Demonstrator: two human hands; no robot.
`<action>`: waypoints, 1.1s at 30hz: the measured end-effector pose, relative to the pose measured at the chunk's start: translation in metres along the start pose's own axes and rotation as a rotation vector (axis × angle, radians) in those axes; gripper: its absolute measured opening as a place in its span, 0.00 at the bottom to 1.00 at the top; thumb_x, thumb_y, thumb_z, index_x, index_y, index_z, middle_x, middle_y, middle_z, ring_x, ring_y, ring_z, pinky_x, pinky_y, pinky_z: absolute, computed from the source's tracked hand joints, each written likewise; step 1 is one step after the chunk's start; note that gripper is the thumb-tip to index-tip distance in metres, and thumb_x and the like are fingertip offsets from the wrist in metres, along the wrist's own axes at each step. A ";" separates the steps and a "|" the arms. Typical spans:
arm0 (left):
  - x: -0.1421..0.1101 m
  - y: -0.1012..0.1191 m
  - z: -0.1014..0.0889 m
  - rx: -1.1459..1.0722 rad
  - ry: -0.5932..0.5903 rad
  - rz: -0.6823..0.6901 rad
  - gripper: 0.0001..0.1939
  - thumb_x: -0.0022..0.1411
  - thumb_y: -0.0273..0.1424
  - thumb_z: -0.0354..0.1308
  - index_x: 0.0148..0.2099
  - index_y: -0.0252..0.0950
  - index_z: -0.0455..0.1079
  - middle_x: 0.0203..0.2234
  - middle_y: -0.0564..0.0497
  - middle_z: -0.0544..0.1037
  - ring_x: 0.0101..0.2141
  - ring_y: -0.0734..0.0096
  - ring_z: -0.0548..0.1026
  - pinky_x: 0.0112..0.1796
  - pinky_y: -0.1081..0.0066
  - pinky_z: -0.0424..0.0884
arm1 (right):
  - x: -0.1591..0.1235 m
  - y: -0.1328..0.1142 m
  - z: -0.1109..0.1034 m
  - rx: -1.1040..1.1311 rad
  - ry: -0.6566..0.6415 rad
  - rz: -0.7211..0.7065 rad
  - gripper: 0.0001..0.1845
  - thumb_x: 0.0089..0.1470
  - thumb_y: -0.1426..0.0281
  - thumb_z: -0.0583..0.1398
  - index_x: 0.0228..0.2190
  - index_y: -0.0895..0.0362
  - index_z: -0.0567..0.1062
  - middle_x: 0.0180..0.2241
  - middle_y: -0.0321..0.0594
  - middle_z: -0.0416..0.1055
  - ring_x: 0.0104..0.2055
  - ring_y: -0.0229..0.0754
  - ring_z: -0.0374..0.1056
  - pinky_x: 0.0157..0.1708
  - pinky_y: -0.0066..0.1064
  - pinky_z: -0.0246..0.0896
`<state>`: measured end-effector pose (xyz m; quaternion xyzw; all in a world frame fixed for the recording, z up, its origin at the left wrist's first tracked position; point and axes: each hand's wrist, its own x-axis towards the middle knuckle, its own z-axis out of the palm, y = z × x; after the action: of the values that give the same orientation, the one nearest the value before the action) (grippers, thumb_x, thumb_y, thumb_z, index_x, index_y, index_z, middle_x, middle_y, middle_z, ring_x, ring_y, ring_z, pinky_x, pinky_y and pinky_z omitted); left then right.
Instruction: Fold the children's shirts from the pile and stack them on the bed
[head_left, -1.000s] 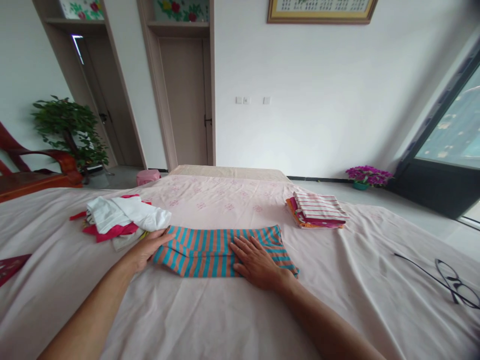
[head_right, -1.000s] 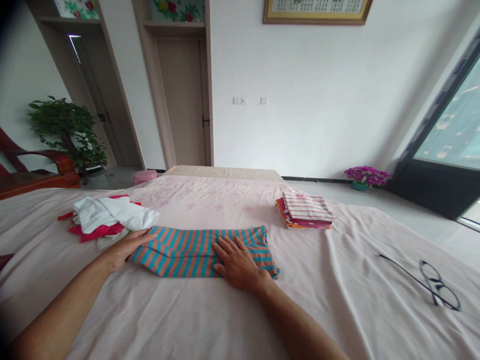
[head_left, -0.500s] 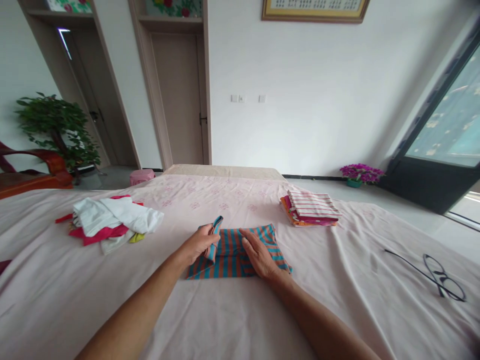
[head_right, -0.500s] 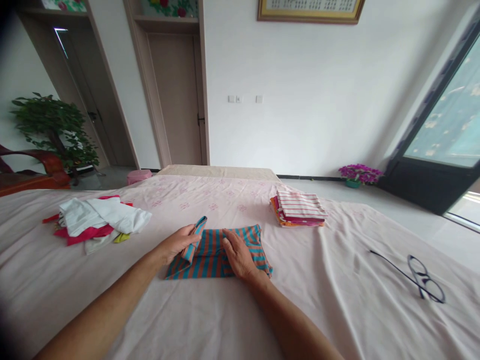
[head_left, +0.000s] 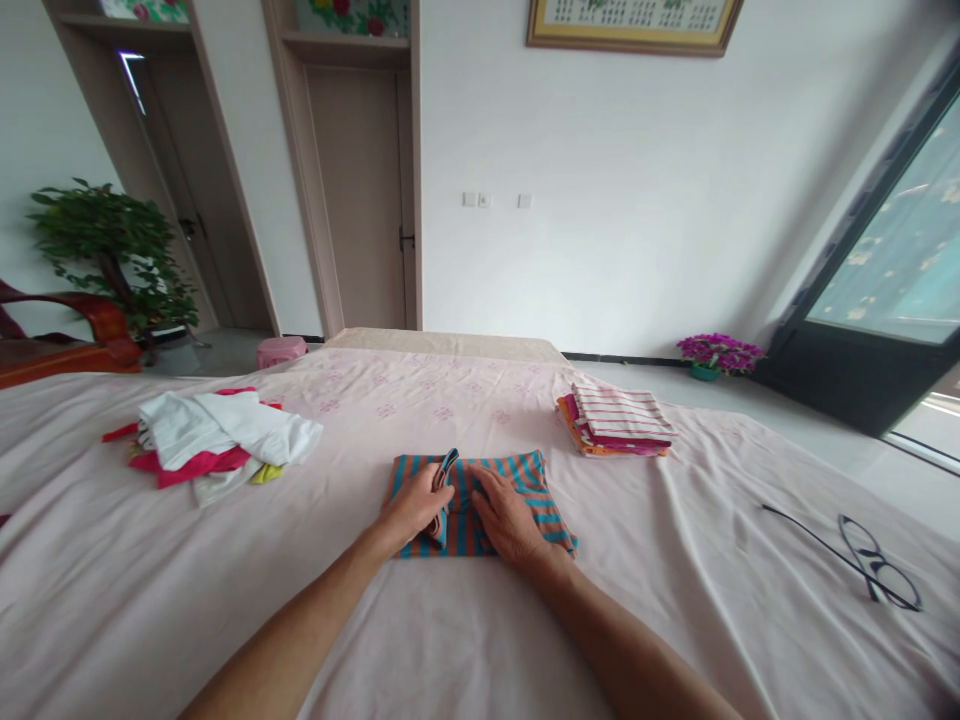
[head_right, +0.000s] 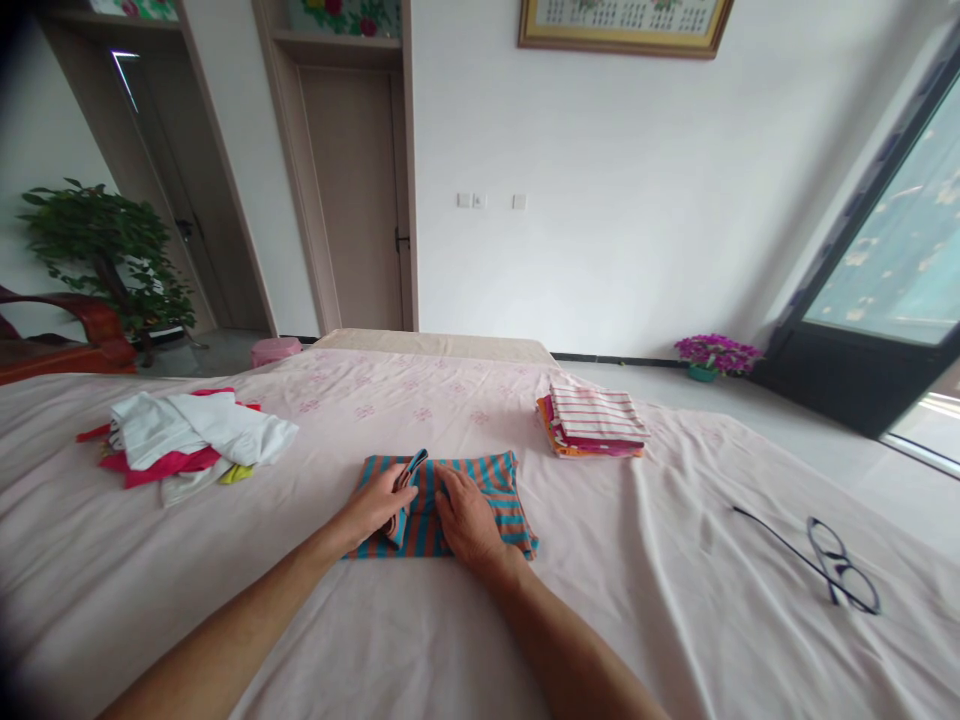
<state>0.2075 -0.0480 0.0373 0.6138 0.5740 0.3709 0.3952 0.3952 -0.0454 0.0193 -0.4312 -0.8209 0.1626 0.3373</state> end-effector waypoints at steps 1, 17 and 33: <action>-0.001 0.000 0.000 -0.039 -0.015 -0.009 0.19 0.58 0.37 0.54 0.50 0.36 0.67 0.27 0.52 0.75 0.28 0.70 0.76 0.29 0.74 0.69 | 0.000 0.000 0.000 0.000 0.001 -0.004 0.24 0.61 0.69 0.49 0.58 0.55 0.65 0.58 0.46 0.65 0.60 0.45 0.60 0.61 0.42 0.54; -0.004 -0.028 0.005 0.982 0.183 0.418 0.31 0.67 0.48 0.44 0.65 0.36 0.60 0.62 0.39 0.64 0.63 0.49 0.59 0.61 0.47 0.49 | -0.001 -0.004 0.002 -0.202 -0.044 -0.063 0.27 0.62 0.70 0.48 0.62 0.58 0.61 0.62 0.48 0.60 0.65 0.46 0.53 0.64 0.46 0.48; -0.006 -0.031 0.017 1.047 0.138 0.437 0.31 0.67 0.50 0.41 0.67 0.43 0.55 0.64 0.40 0.61 0.63 0.45 0.58 0.59 0.39 0.46 | -0.009 0.001 0.000 -0.432 -0.184 -0.075 0.31 0.66 0.56 0.45 0.64 0.58 0.57 0.66 0.48 0.50 0.69 0.50 0.42 0.66 0.51 0.39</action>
<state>0.2102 -0.0541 0.0022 0.8065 0.5655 0.1495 -0.0858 0.3994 -0.0523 0.0145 -0.4460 -0.8793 0.0092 0.1669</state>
